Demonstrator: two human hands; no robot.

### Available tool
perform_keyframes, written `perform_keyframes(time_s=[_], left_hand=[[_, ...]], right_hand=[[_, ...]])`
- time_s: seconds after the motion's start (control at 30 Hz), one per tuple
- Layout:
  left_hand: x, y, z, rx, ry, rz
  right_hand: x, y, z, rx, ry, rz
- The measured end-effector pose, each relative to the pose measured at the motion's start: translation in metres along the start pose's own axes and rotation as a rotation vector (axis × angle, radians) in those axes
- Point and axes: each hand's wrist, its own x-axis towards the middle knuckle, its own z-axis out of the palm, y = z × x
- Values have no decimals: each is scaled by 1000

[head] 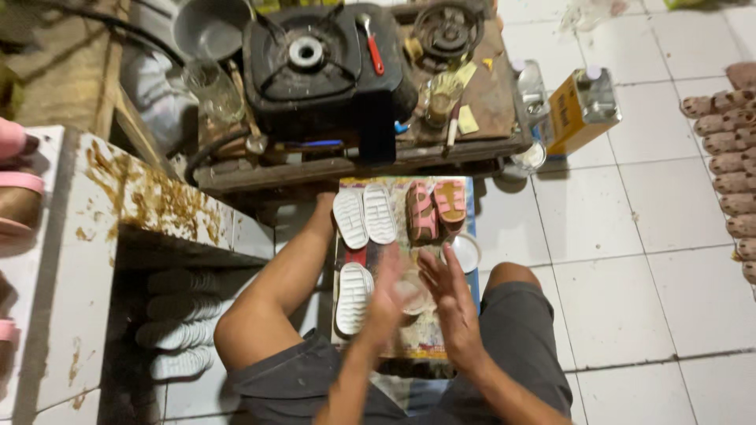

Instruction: The person sits on the floor of a shoe workshop and assembles children's sandals. They hold a pink sandal upper, apply white glue from a bowl onto it and onto white rubber soles by hand, press the sole and upper together, and place the finished pairs on the board beside them.

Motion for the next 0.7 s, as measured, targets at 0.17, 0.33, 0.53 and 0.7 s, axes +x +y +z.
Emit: perform_keyframes(time_s=[0.17, 0.33, 0.53, 0.7], left_hand=[[-64, 4, 41, -565, -130, -68], [-30, 6, -9, -282, 349, -22], [-2, -20, -52, 1214, 350, -261], [-6, -44, -48, 1563, 334, -309]], right_hand=[[-26, -18, 49, 407, -38, -21], [-39, -11, 45, 405, -228, 67], [-32, 12, -21, -71, -67, 310], [-30, 38, -68, -565, -143, 149]])
